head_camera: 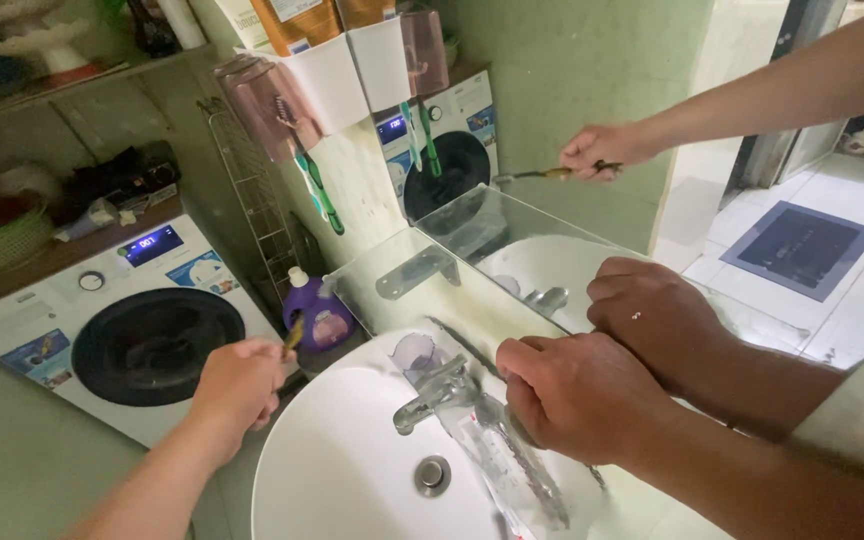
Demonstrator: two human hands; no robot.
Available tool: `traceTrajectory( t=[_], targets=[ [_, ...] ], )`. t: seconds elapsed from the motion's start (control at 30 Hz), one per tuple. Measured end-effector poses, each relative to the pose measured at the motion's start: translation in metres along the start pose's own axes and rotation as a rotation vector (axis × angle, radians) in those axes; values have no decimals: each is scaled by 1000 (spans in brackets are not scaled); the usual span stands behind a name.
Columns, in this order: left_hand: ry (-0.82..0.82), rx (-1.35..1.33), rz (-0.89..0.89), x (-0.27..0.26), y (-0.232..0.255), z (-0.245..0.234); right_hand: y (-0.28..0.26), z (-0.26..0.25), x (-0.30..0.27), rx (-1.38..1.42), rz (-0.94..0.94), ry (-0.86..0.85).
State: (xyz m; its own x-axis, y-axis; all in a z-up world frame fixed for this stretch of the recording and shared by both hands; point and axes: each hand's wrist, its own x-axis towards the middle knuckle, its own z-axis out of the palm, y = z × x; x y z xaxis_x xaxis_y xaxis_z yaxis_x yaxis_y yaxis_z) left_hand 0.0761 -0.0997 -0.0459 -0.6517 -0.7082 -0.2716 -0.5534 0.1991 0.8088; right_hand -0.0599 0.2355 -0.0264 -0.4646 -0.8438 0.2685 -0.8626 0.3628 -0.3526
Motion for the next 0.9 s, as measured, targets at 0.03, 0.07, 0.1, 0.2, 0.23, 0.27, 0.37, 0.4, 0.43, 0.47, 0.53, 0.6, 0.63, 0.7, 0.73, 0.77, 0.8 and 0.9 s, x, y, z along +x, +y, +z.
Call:
traceTrajectory(
  t=[0.03,0.07,0.1,0.2,0.23,0.27,0.37,0.4,0.43,0.47,0.53,0.6,0.63,0.7,0.73,0.77,0.8,0.9],
  targets=[
    [63,-69,-102,-3,0,2,0,0,0,-1,-3,4],
    [125,-138,-204,-5,0,5,0,1,-1,-1,-5,8],
    [125,-139,-208,-6,-1,8,-1,2,-1,0,-6,4],
    [-13,-209,-308,-3,1,14,-3,0,0,-14,-19,17],
    [-131,-315,-318,1,1,16,-4,-1,0,-10,-6,8],
    [-249,-421,-326,4,1,19,-4,-3,-1,-6,7,-2],
    [-486,-431,-356,-12,6,18,-1,2,-3,11,-7,39],
    [-488,-430,-357,-13,4,19,0,4,-3,11,-5,38],
    [-544,-417,-353,-15,2,20,1,5,-4,8,-20,68],
    [-601,-404,-349,-16,-1,21,2,6,-4,5,-36,98],
    [-553,-463,-367,-10,-3,24,2,5,-4,3,-39,97],
    [-503,-522,-383,-8,-5,25,0,5,-4,1,-43,96],
    [-514,-508,-369,-9,-5,25,-1,4,-3,3,-32,81],
    [-526,-493,-354,-10,-5,25,0,3,-3,3,-21,67],
    [-563,-467,-332,-11,-6,25,1,4,-3,7,-29,74],
    [-601,-441,-314,-12,-8,25,3,6,-4,12,-35,78],
    [-603,-440,-315,-10,-10,25,3,7,-4,12,-33,77],
    [-522,-517,-329,-6,-13,25,4,7,-4,13,-55,105]
  ],
)
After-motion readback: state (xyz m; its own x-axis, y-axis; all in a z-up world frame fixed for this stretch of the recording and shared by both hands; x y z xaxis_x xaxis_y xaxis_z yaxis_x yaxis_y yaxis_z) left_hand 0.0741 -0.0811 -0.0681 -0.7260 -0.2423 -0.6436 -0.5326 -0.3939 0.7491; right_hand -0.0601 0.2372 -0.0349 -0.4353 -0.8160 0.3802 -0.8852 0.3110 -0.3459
